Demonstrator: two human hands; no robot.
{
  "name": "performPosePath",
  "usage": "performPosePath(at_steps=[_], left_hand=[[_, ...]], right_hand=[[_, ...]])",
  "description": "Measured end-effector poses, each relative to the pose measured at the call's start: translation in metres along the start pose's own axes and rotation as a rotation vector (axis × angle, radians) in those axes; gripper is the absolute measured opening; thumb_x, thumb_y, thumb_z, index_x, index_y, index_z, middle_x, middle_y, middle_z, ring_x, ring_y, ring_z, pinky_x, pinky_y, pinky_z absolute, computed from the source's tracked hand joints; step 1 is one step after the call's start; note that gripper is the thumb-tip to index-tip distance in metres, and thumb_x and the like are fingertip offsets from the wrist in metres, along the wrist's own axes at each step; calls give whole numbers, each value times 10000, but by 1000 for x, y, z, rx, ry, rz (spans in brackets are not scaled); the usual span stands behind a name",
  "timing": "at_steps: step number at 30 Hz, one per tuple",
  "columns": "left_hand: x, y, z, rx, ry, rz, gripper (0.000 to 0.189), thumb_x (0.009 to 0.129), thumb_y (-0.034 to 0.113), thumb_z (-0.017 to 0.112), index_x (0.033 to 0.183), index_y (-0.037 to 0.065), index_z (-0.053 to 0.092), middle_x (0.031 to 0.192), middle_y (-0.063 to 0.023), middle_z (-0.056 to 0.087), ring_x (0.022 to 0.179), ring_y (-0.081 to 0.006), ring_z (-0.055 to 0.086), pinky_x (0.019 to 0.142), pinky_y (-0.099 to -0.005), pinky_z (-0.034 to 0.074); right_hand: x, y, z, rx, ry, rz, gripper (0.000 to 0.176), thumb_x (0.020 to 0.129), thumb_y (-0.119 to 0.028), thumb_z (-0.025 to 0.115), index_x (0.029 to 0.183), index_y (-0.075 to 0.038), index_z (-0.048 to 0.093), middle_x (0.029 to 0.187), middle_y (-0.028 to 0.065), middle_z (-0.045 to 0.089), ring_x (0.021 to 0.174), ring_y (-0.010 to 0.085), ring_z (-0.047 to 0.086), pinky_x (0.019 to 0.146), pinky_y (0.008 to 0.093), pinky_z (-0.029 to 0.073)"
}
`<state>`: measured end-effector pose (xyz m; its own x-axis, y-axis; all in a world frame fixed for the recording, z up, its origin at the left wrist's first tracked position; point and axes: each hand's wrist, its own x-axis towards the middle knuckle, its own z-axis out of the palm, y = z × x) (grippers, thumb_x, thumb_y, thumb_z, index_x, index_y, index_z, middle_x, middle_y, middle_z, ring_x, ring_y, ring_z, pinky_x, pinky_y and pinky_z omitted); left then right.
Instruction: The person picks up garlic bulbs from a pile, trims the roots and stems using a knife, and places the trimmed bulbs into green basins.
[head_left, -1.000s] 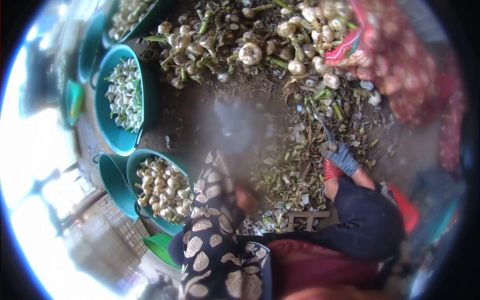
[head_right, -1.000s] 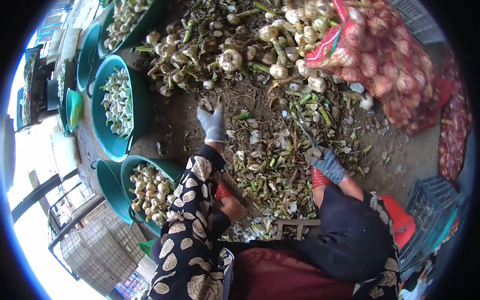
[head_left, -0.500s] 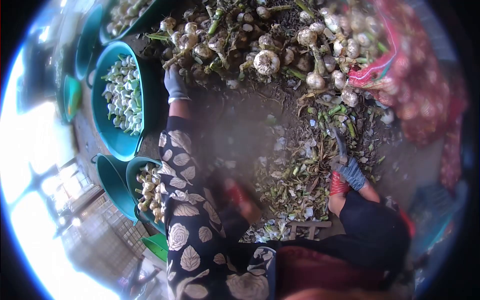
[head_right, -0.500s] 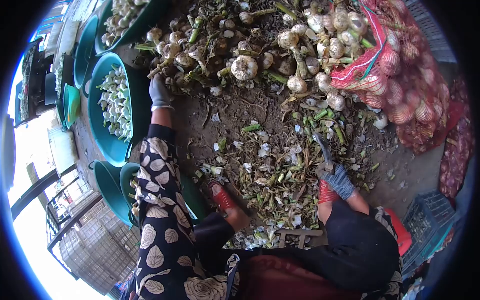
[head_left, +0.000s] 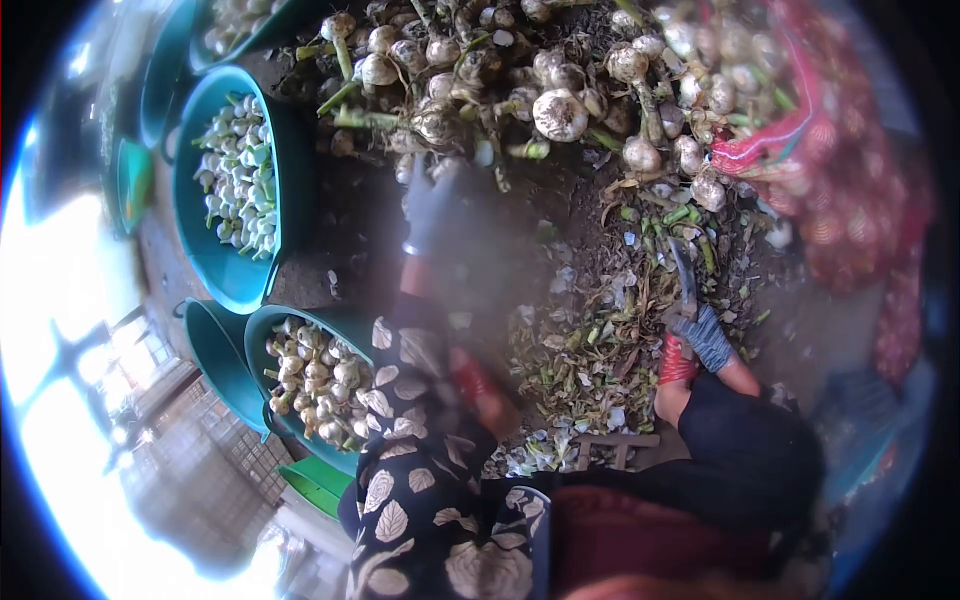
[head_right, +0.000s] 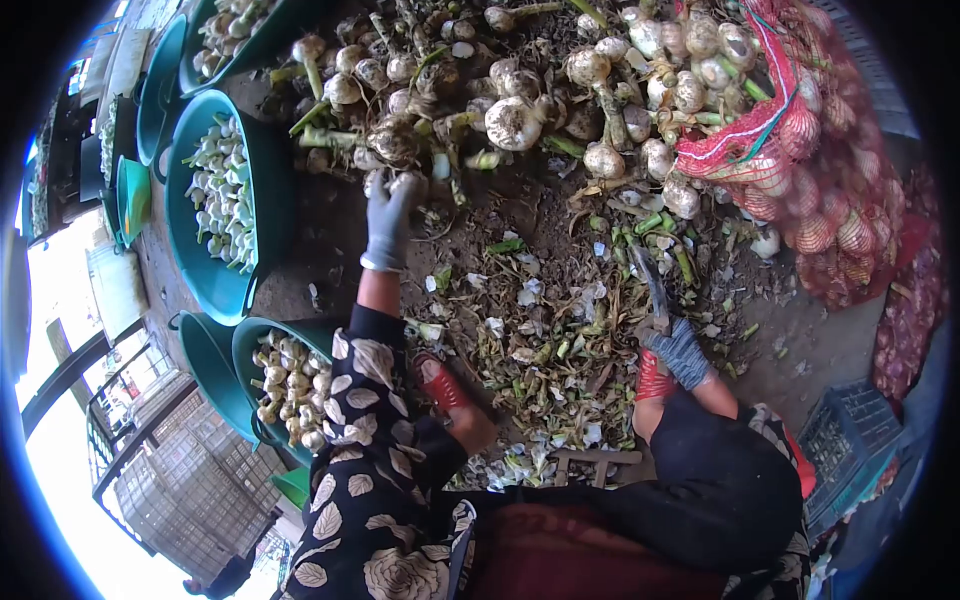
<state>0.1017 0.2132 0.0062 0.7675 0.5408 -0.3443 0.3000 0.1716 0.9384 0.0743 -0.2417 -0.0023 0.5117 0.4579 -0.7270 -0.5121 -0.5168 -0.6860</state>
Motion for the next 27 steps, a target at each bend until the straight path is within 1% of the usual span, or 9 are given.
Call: performPosePath(at_steps=[2, 5, 8, 14, 15, 18, 20, 23, 27], left_hand=[[-20, -47, 9, 237, -48, -53, 440, 816, 239, 621, 1156, 1, 475, 921, -78, 614, 804, -131, 579, 691, -245, 476], [-88, -71, 66, 920, -487, 319, 648, 789, 416, 622, 1262, 36, 393, 978, -156, 635, 848, -259, 626, 744, -347, 494], [-119, -14, 127, 899, -732, -168, 639, 791, 499, 582, 1238, 62, 447, 907, -209, 643, 858, -344, 633, 765, -403, 490], [-54, 42, 73, 444, 247, 505, 158, 832, 98, 594, 970, 21, 583, 836, -78, 639, 680, -127, 603, 609, -224, 479], [-22, 46, 51, 691, 378, 642, 234, 826, 160, 614, 997, 5, 571, 926, -103, 625, 806, -173, 592, 732, -270, 469], [83, -3, -25, 820, 328, 409, 603, 725, 439, 665, 1153, 37, 527, 1030, -150, 607, 955, -278, 579, 853, -354, 433], [117, -44, -48, 710, 20, -89, 656, 704, 524, 642, 1178, 85, 531, 1101, -165, 590, 1025, -297, 564, 889, -359, 416], [50, 5, 12, 1471, 56, 39, 673, 648, 620, 597, 1159, 184, 553, 1052, -164, 607, 1006, -294, 578, 865, -416, 404], [-64, 8, 59, 1147, 117, 111, 547, 632, 389, 722, 1119, 203, 554, 1005, -159, 563, 896, -319, 589, 776, -407, 468]], right_hand=[[1, 0, 0, -8, 3, -10, 165, 798, -120, 635, 920, -11, 617, 832, 50, 634, 775, 136, 590, 729, 279, 471], [3, 1, -2, -13, 0, -33, 163, 799, -118, 632, 921, -10, 615, 831, 49, 634, 774, 136, 590, 728, 279, 471], [-1, 2, -2, -8, 12, -43, 162, 800, -116, 630, 922, -10, 614, 830, 49, 633, 773, 136, 590, 728, 279, 472], [-4, 6, -4, 13, 16, -66, 159, 803, -111, 625, 924, -9, 611, 829, 48, 631, 770, 136, 591, 727, 280, 474], [-4, 7, -5, 16, 16, -77, 158, 803, -110, 624, 924, -9, 611, 829, 47, 631, 770, 136, 591, 726, 280, 474], [-4, 15, -6, 26, 22, -100, 157, 805, -108, 622, 925, -8, 610, 828, 47, 630, 769, 136, 591, 726, 280, 475], [-9, 12, -4, 75, 41, -101, 179, 811, -136, 616, 933, -5, 618, 844, 55, 641, 779, 144, 592, 731, 287, 471], [-12, 10, -4, 137, 74, -99, 172, 812, -123, 621, 937, -5, 624, 842, 57, 649, 792, 132, 595, 748, 283, 473], [-17, -19, 0, 44, 60, -23, 163, 802, -124, 648, 917, -8, 641, 790, 42, 648, 750, 116, 586, 717, 273, 476]])
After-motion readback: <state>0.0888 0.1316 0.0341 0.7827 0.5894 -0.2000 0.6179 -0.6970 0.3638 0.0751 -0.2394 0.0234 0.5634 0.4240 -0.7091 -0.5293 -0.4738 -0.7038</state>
